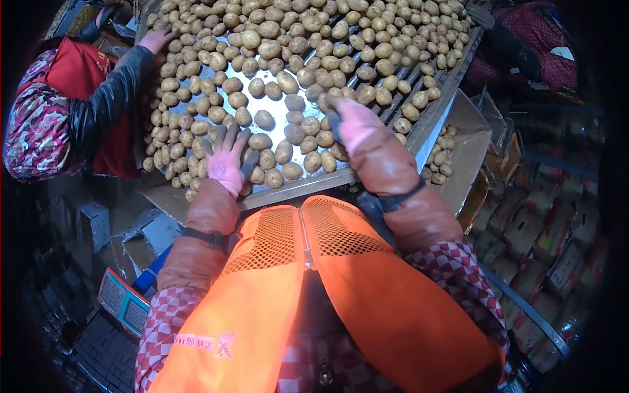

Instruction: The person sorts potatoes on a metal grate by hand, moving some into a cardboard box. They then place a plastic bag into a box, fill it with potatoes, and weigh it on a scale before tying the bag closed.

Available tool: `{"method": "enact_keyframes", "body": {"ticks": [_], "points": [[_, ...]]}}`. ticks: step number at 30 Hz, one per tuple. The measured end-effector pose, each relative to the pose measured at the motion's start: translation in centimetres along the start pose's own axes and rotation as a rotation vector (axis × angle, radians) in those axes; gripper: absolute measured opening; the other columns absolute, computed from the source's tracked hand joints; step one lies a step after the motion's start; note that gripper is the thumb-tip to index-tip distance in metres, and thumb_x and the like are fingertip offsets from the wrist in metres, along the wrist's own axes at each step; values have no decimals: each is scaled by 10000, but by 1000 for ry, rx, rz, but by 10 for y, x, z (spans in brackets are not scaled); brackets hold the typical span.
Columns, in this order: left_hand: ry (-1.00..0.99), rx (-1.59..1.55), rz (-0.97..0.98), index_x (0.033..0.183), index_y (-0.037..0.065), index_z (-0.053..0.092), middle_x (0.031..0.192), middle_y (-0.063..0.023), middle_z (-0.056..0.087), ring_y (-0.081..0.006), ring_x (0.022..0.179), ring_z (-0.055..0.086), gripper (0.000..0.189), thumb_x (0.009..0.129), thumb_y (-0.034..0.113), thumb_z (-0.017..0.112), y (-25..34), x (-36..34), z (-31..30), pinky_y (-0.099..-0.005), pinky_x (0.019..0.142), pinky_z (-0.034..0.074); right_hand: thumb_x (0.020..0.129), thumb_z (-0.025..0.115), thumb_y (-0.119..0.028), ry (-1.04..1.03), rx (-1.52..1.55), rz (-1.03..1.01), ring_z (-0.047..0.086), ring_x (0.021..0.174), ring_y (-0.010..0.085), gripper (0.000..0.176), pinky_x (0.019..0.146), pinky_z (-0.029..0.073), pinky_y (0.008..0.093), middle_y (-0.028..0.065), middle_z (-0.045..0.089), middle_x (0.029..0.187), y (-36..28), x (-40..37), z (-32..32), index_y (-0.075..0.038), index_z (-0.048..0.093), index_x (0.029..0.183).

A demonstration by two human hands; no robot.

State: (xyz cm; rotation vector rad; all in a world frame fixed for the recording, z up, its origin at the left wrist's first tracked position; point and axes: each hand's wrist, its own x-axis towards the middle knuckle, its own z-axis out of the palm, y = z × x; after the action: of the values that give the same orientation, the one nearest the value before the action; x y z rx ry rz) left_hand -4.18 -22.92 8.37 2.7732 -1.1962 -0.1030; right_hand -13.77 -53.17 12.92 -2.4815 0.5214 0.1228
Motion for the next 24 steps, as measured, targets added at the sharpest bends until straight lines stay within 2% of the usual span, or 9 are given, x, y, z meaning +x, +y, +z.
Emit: {"method": "enact_keyframes", "body": {"ticks": [5, 11, 13, 14, 15, 17, 19, 21, 24], "points": [[-63, -63, -68, 1434, 208, 464, 1491, -99, 403, -359, 1418, 309, 623, 862, 366, 655, 3, -24, -2, -668, 1103, 191, 952, 384, -111, -86, -364, 57, 617, 1104, 365, 389, 908, 516, 461, 190, 587, 1229, -25, 42, 55, -169, 529, 1308], [-96, -134, 12, 1429, 190, 470, 1478, -107, 418, -394, 1392, 321, 628, 853, 346, 667, -2, -44, -11, -663, 1109, 182, 881, 592, -138, -30, -327, 35, 653, 1008, 385, 360, 858, 535, 463, 199, 625, 1099, -9, 52, 47, -135, 548, 1238], [-78, -140, 33, 1425, 181, 472, 1475, -113, 422, -405, 1377, 331, 628, 852, 347, 667, -5, -40, -11, -658, 1099, 197, 885, 648, -183, -80, 64, 183, 681, 862, 309, 328, 745, 553, 384, 168, 657, 915, -7, 47, 28, -121, 577, 1200], [-69, -153, 11, 1425, 179, 470, 1471, -114, 425, -403, 1377, 332, 633, 848, 344, 673, -4, -41, -13, -655, 1091, 207, 897, 673, -231, -157, 743, 391, 657, 742, 212, 347, 652, 524, 285, 100, 645, 784, -7, 50, 30, -91, 590, 1202], [-58, -165, -6, 1425, 177, 468, 1467, -115, 428, -401, 1376, 334, 638, 845, 341, 679, -5, -33, -13, -652, 1083, 218, 908, 657, -200, -167, 983, 359, 640, 711, 165, 364, 598, 494, 237, 59, 646, 844, -3, 42, 18, -52, 576, 1231], [14, -161, -38, 1376, 162, 524, 1413, -111, 488, -400, 1359, 369, 557, 858, 301, 677, 1, -12, -15, -640, 1080, 230, 944, 576, -298, -172, 1324, 301, 585, 766, 180, 407, 640, 516, 330, 66, 613, 996, 18, 23, 22, -60, 568, 1274], [232, -165, 99, 1283, 146, 583, 1319, -103, 544, -389, 1295, 418, 446, 856, 243, 669, 8, 20, -17, -657, 1043, 267, 969, 505, -307, -140, 1326, 208, 621, 867, 219, 440, 687, 545, 354, 90, 600, 1123, 21, 0, 22, -79, 514, 1345], [300, -241, 274, 1246, 141, 605, 1261, -97, 582, -378, 1248, 469, 424, 829, 180, 672, 25, 69, -25, -549, 1042, 351, 973, 486, -257, -127, 1604, 243, 633, 1008, 269, 466, 762, 569, 391, 112, 580, 1221, 17, -14, 19, -83, 451, 1403], [40, -234, 185, 1267, 145, 601, 1263, -142, 602, -369, 1195, 549, 421, 847, 131, 625, 55, 137, -23, -481, 961, 459, 1001, 472, -221, -103, 1594, 88, 594, 1147, 337, 457, 859, 572, 441, 152, 536, 1311, 39, -22, 34, -66, 413, 1427]]}}
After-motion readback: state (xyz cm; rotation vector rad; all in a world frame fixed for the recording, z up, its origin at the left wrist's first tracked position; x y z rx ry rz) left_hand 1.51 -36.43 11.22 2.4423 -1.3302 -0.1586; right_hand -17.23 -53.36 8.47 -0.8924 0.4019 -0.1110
